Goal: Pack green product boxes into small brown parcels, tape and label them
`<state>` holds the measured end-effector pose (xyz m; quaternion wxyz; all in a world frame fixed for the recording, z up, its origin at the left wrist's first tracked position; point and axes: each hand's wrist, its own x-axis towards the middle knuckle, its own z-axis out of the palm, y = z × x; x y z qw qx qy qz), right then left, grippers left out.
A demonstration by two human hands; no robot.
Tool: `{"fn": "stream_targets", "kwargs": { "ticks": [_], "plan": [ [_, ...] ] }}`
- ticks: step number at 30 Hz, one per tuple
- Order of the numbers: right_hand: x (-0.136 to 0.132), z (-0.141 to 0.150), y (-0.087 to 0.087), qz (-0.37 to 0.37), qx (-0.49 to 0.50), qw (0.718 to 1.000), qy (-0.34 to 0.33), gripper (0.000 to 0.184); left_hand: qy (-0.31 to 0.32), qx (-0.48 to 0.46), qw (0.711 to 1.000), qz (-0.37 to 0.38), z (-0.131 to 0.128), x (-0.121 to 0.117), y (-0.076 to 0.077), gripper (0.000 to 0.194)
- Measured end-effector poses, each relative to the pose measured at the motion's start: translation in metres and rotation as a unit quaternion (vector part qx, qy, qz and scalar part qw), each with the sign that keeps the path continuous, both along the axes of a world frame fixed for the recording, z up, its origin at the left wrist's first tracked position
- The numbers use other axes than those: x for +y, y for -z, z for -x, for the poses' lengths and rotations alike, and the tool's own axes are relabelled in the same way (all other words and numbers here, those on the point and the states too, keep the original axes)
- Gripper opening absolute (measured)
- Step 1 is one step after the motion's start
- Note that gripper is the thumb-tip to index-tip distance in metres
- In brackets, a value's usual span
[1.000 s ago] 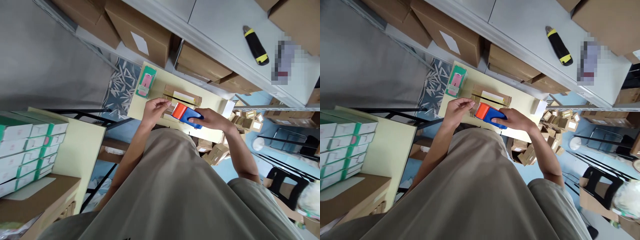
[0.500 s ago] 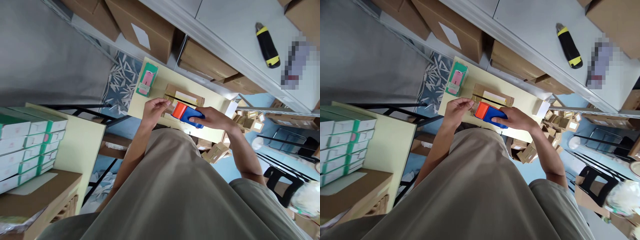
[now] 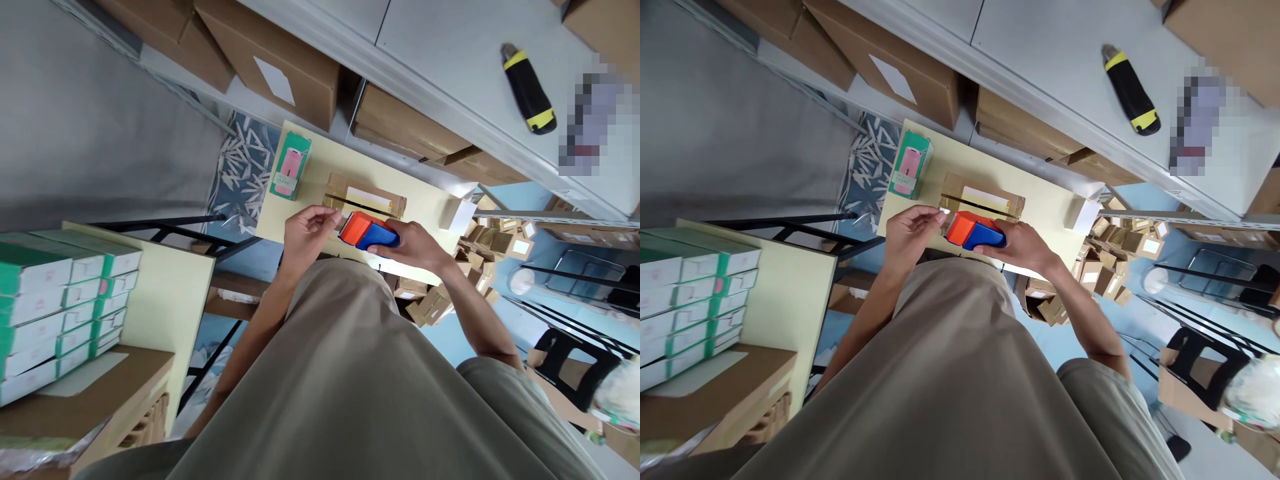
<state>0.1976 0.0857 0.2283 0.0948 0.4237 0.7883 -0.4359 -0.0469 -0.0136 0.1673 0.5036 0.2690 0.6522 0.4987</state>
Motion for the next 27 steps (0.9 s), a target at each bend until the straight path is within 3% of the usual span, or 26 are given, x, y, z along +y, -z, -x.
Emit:
{"fn": "stream_targets", "kwargs": {
  "ticks": [6,11,14,20,23,27],
  "plan": [
    [-0.033,0.001,0.016,-0.037,0.029,0.998,0.038,0.081,0.025,0.113,0.992,-0.058,0.008,-0.011,-0.048,0.034],
    [-0.071,-0.004,0.005,-0.054,0.025,0.996,0.072,0.078,0.063,0.170,0.981,-0.072,0.012,-0.020,-0.074,0.027],
    [-0.086,-0.011,-0.010,-0.046,0.017,0.997,0.065,0.070,0.086,0.152,0.982,-0.071,0.012,-0.022,-0.077,0.028],
    [-0.096,-0.014,-0.032,-0.014,-0.041,0.996,0.080,0.070,0.109,0.093,0.989,-0.025,0.010,-0.014,-0.065,0.042],
    [-0.101,-0.015,-0.038,-0.051,-0.064,0.991,0.107,0.074,0.111,0.073,0.990,-0.042,0.018,-0.013,-0.068,0.039],
    [-0.112,-0.019,-0.045,-0.140,-0.073,0.978,0.140,0.072,0.046,0.101,0.988,-0.109,0.048,-0.021,-0.083,0.029]
  ]
}}
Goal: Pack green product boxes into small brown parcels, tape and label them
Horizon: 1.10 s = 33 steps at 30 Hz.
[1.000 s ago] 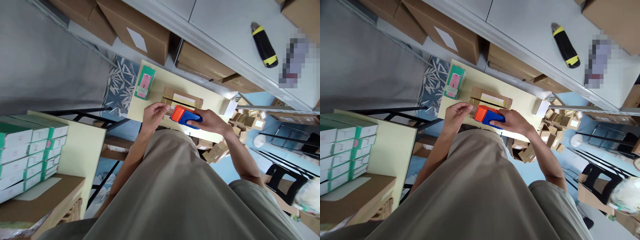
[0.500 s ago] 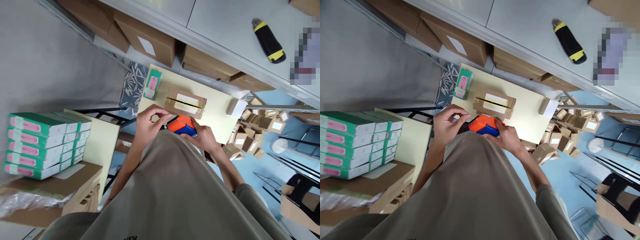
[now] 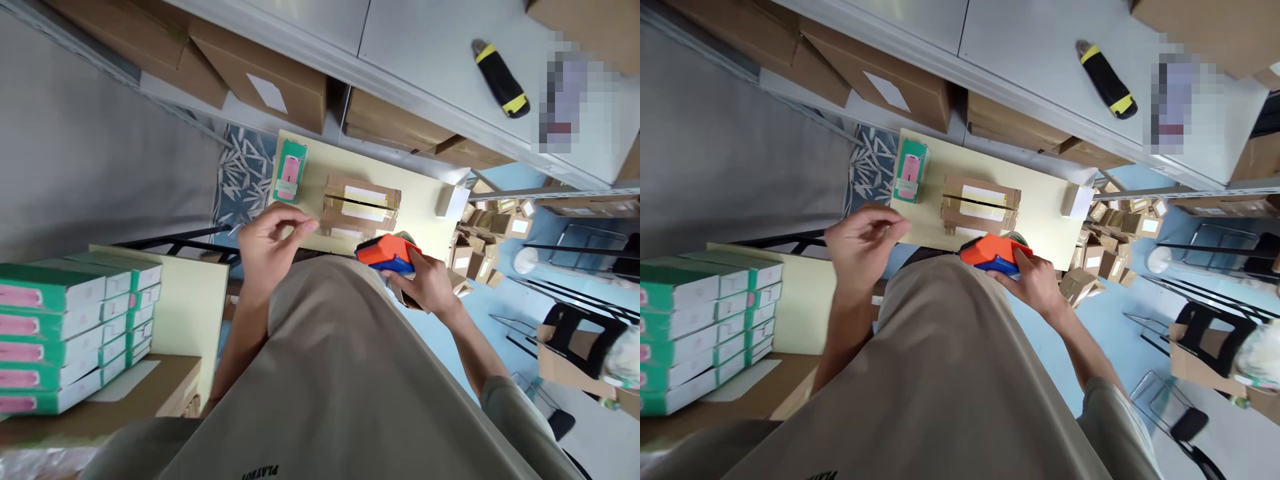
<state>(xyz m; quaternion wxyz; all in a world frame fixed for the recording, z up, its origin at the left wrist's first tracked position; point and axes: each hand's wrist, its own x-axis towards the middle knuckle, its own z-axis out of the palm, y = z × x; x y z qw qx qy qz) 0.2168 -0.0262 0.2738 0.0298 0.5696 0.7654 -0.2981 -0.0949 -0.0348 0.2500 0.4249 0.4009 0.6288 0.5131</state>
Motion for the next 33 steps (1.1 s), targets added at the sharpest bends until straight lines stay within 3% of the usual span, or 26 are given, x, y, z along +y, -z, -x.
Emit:
{"fn": "stream_targets", "kwargs": {
  "ticks": [3,5,10,14,20,24,29,33],
  "plan": [
    [-0.005,0.003,-0.005,-0.034,-0.008,0.999,0.003,0.071,-0.008,0.008,0.999,-0.040,0.023,-0.001,0.000,0.028],
    [-0.006,0.009,-0.008,-0.023,-0.022,0.999,-0.003,0.071,-0.003,-0.001,0.999,-0.046,0.032,0.004,0.012,0.028],
    [0.001,0.024,-0.017,0.109,-0.084,0.990,-0.004,0.069,0.014,-0.082,0.996,0.028,0.031,0.017,0.070,0.034],
    [0.033,0.024,-0.012,0.203,-0.116,0.972,0.002,0.059,-0.013,-0.187,0.976,0.115,0.012,0.020,0.116,0.046],
    [0.118,0.027,0.026,0.251,-0.078,0.965,-0.014,0.066,-0.096,-0.245,0.957,0.126,-0.003,0.041,0.170,0.046],
    [0.166,0.037,0.059,0.258,-0.099,0.959,-0.069,0.067,-0.133,-0.249,0.948,0.146,-0.005,0.058,0.202,0.040],
    [0.192,0.044,0.096,0.280,-0.119,0.946,-0.111,0.068,-0.163,-0.252,0.939,0.165,-0.010,0.060,0.230,0.034],
    [0.193,0.043,0.111,0.282,-0.111,0.944,-0.129,0.068,-0.177,-0.228,0.945,0.155,-0.009,0.055,0.244,0.039]
  ]
}}
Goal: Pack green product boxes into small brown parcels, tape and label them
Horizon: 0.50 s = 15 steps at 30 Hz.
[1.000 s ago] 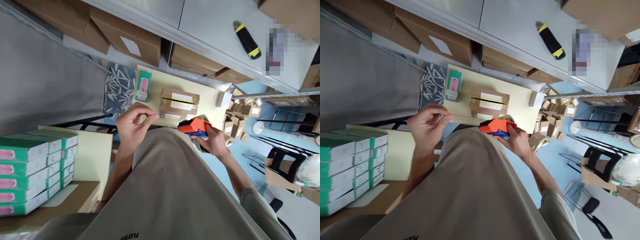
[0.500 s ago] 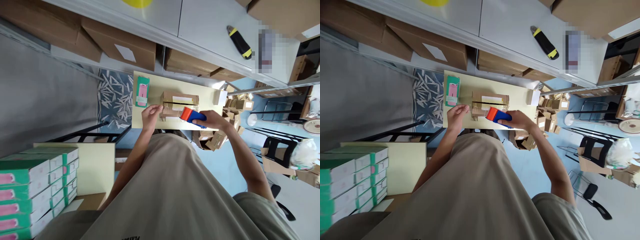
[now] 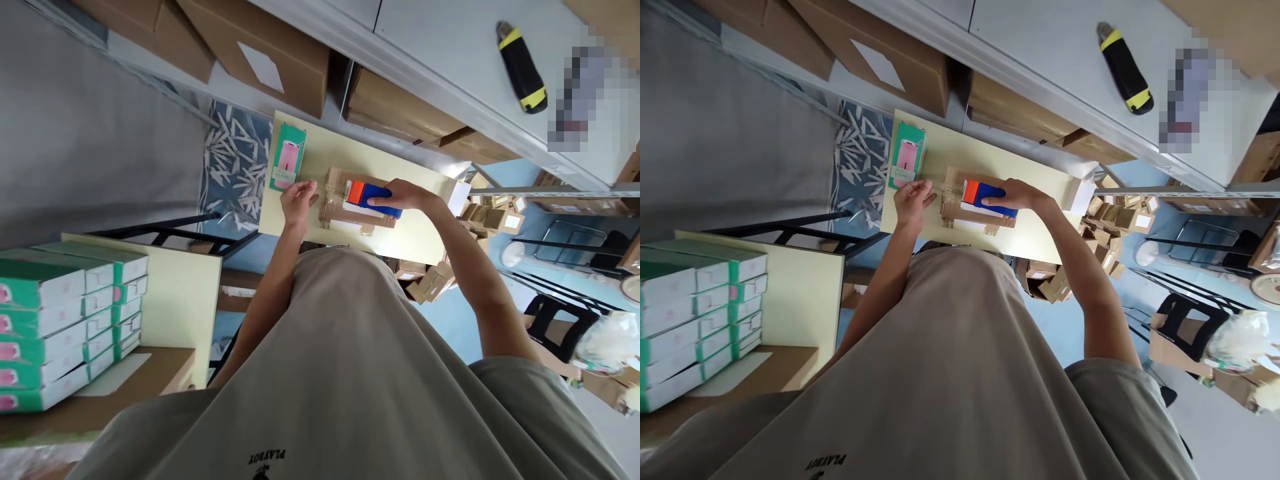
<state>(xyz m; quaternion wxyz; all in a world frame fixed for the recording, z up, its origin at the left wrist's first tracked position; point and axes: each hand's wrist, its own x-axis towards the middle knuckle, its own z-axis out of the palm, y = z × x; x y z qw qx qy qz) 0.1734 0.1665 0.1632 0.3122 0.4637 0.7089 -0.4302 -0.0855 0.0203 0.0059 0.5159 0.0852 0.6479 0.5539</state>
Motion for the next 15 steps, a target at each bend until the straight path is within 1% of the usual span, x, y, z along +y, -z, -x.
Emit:
{"fn": "stream_targets", "kwargs": {
  "ticks": [3,6,8,10,12,15],
  "plan": [
    [-0.004,0.000,0.005,-0.015,0.012,1.000,-0.010,0.066,0.000,0.028,1.000,0.006,0.001,0.001,0.012,0.038],
    [-0.006,0.001,0.009,-0.024,0.021,0.999,-0.014,0.066,0.009,0.050,0.998,0.033,-0.005,0.005,0.027,0.032],
    [-0.007,0.002,0.012,-0.030,0.027,0.999,-0.016,0.067,0.032,0.054,0.996,0.060,-0.011,0.006,0.037,0.028],
    [-0.008,0.002,0.015,-0.037,0.037,0.999,-0.012,0.067,0.068,0.079,0.992,0.074,-0.016,0.005,0.044,0.028],
    [-0.009,0.002,0.018,-0.043,0.043,0.998,-0.008,0.068,0.102,0.147,0.982,0.064,-0.015,0.004,0.048,0.034],
    [-0.011,0.001,0.020,-0.049,0.043,0.998,-0.006,0.069,0.127,0.261,0.957,0.011,-0.009,0.008,0.046,0.065]
  ]
}}
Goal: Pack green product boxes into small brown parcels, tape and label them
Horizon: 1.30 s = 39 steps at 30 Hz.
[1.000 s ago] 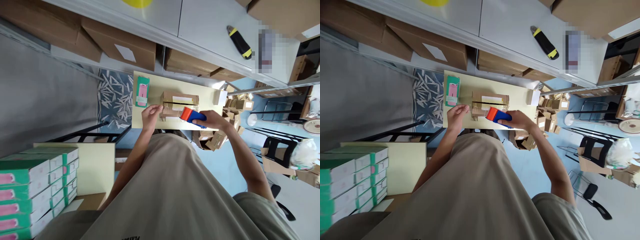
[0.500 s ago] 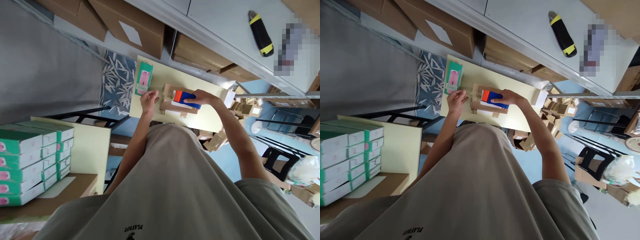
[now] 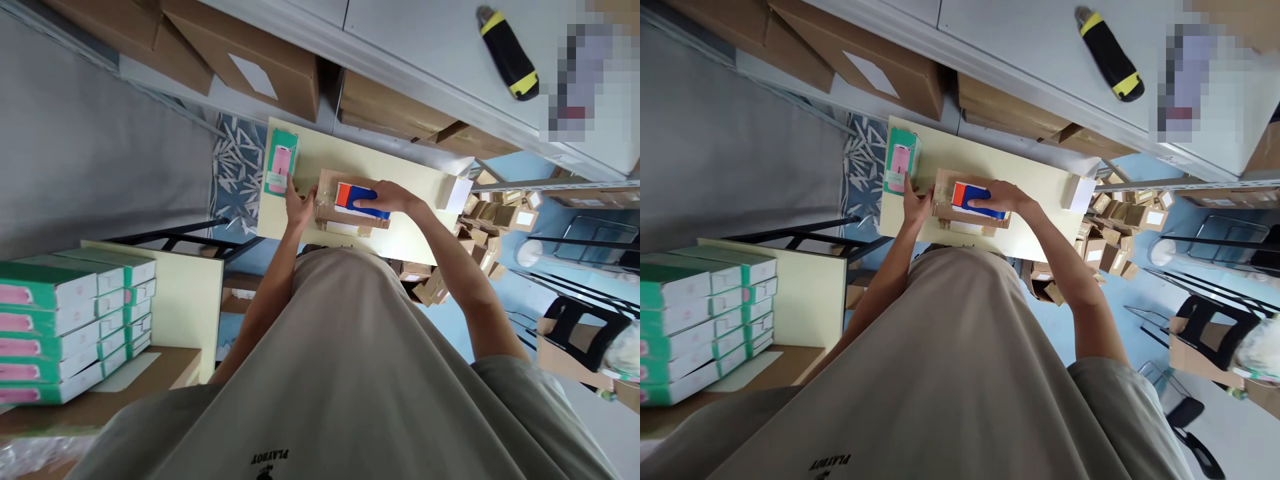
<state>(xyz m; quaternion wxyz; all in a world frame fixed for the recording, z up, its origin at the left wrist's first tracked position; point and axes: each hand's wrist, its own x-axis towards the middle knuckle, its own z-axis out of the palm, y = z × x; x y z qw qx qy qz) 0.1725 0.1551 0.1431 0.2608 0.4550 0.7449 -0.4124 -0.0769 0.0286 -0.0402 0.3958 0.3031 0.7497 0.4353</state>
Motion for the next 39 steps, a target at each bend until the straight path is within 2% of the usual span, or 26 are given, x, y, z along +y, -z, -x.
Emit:
{"fn": "stream_targets", "kwargs": {
  "ticks": [2,4,6,8,12,14,16,19,21,23,26,29,33,36,39],
  "plan": [
    [-0.001,0.000,0.001,-0.007,-0.001,1.000,-0.001,0.068,0.043,0.038,0.996,-0.065,0.002,0.011,-0.006,0.079],
    [-0.002,-0.001,0.001,-0.009,-0.003,1.000,0.000,0.068,0.104,0.058,0.985,-0.123,-0.001,0.024,-0.014,0.082],
    [-0.002,-0.001,0.002,0.005,0.003,1.000,0.006,0.068,0.149,0.058,0.977,-0.138,-0.010,0.036,-0.021,0.082],
    [-0.002,-0.001,0.002,0.026,0.016,0.999,0.018,0.069,0.151,0.044,0.980,-0.119,-0.018,0.042,-0.027,0.075],
    [0.000,-0.013,-0.006,0.073,0.040,0.996,0.029,0.069,0.105,0.022,0.990,-0.088,-0.024,0.040,-0.038,0.048],
    [0.004,-0.034,-0.018,0.109,0.044,0.992,0.043,0.071,0.084,0.009,0.993,-0.081,-0.024,0.038,-0.043,0.038],
    [0.009,-0.068,-0.034,0.147,0.022,0.987,0.063,0.076,0.069,-0.003,0.995,-0.071,-0.023,0.038,-0.047,0.035],
    [0.016,-0.133,-0.057,0.161,-0.049,0.982,0.081,0.078,0.074,0.008,0.995,-0.064,-0.023,0.040,-0.048,0.039],
    [0.020,-0.172,-0.064,0.148,-0.082,0.981,0.089,0.074,0.089,0.028,0.993,-0.069,-0.024,0.041,-0.046,0.047],
    [0.023,-0.196,-0.059,0.136,-0.095,0.982,0.094,0.071,0.097,0.042,0.992,-0.074,-0.024,0.042,-0.043,0.054],
    [0.023,-0.202,-0.036,0.125,-0.098,0.983,0.090,0.076,0.093,0.055,0.992,-0.070,-0.024,0.041,-0.043,0.062],
    [0.017,-0.184,-0.012,0.108,-0.108,0.984,0.088,0.080,0.096,0.078,0.990,-0.064,-0.024,0.041,-0.046,0.066],
    [0.003,-0.156,0.003,0.062,-0.128,0.986,0.085,0.067,0.093,0.094,0.990,-0.048,-0.027,0.041,-0.052,0.062],
    [-0.012,-0.138,0.013,-0.003,-0.135,0.988,0.081,0.055,0.092,0.105,0.989,-0.038,-0.029,0.041,-0.057,0.056],
    [-0.031,-0.122,0.030,-0.092,-0.139,0.982,0.083,0.040,0.094,0.121,0.988,-0.032,-0.029,0.042,-0.059,0.051]
  ]
}}
